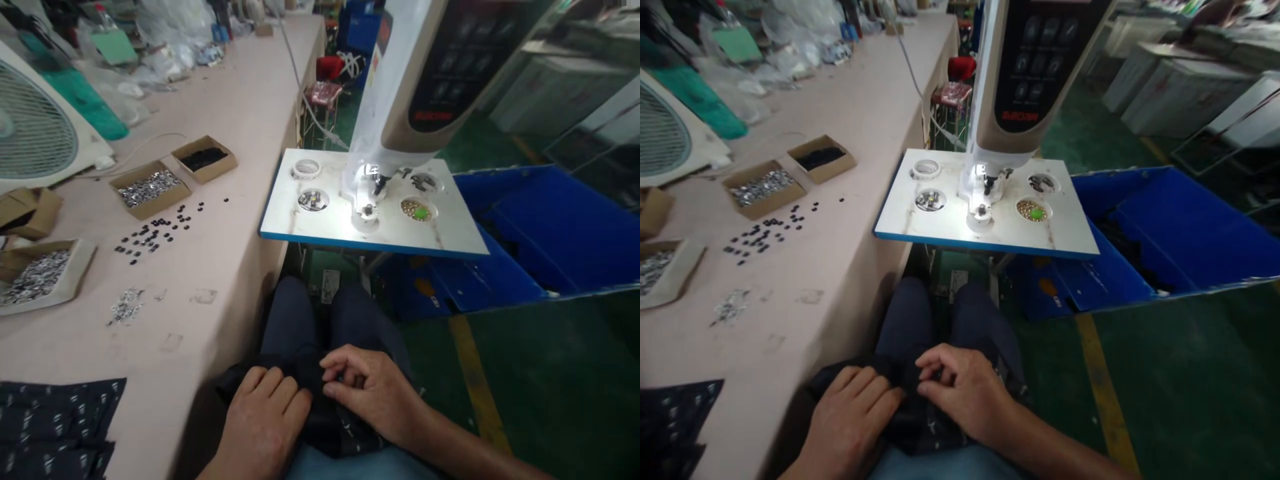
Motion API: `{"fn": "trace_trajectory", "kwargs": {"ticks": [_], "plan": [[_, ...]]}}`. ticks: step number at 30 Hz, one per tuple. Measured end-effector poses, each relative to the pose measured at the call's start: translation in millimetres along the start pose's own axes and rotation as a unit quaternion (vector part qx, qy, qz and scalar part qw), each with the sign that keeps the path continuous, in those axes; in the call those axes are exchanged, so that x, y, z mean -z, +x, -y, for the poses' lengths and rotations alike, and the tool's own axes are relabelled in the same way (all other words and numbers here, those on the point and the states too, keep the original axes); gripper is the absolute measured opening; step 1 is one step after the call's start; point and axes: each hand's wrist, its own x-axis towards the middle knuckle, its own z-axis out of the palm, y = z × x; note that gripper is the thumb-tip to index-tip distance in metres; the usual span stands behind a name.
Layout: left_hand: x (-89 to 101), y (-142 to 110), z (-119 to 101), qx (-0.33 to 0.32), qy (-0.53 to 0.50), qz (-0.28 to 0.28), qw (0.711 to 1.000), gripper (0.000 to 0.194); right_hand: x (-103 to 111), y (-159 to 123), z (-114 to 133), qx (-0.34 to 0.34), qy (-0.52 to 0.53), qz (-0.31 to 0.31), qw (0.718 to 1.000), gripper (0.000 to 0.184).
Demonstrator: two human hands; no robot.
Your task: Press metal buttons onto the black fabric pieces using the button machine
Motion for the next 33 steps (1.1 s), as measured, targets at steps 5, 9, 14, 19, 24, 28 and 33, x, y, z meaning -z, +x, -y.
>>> {"fn": "trace_trajectory", "kwargs": {"ticks": [5, 9, 14, 19, 24, 28, 33], "plan": [[8.0, -4, -10, 0.004, -0.009, -0.046, 0.999, 0.030, 1, -4, 0, 0.066, -0.047, 0.009, 0.997, 0.025], [11.8, -7, -13, 0.003, -0.005, -0.043, 0.999, 0.026, -3, -5, -3, 0.100, -0.055, 0.027, 0.993, 0.026], [16.2, -10, -14, 0.006, -0.006, -0.040, 0.999, 0.024, -11, -3, -7, 0.120, -0.044, 0.027, 0.991, 0.036], [14.8, -15, -14, 0.016, -0.008, -0.046, 0.999, 0.025, -14, -1, -5, 0.135, -0.052, 0.027, 0.989, 0.037], [14.2, -17, -17, 0.027, -0.011, -0.034, 0.999, 0.023, -14, -1, -5, 0.153, -0.068, 0.037, 0.985, 0.039], [14.3, -18, -17, 0.030, -0.014, -0.047, 0.998, 0.023, -14, -1, -5, 0.165, -0.060, 0.045, 0.983, 0.037], [12.1, -22, -18, 0.034, -0.020, -0.046, 0.998, 0.022, -16, 0, -6, 0.151, -0.051, 0.042, 0.986, 0.038]]}}
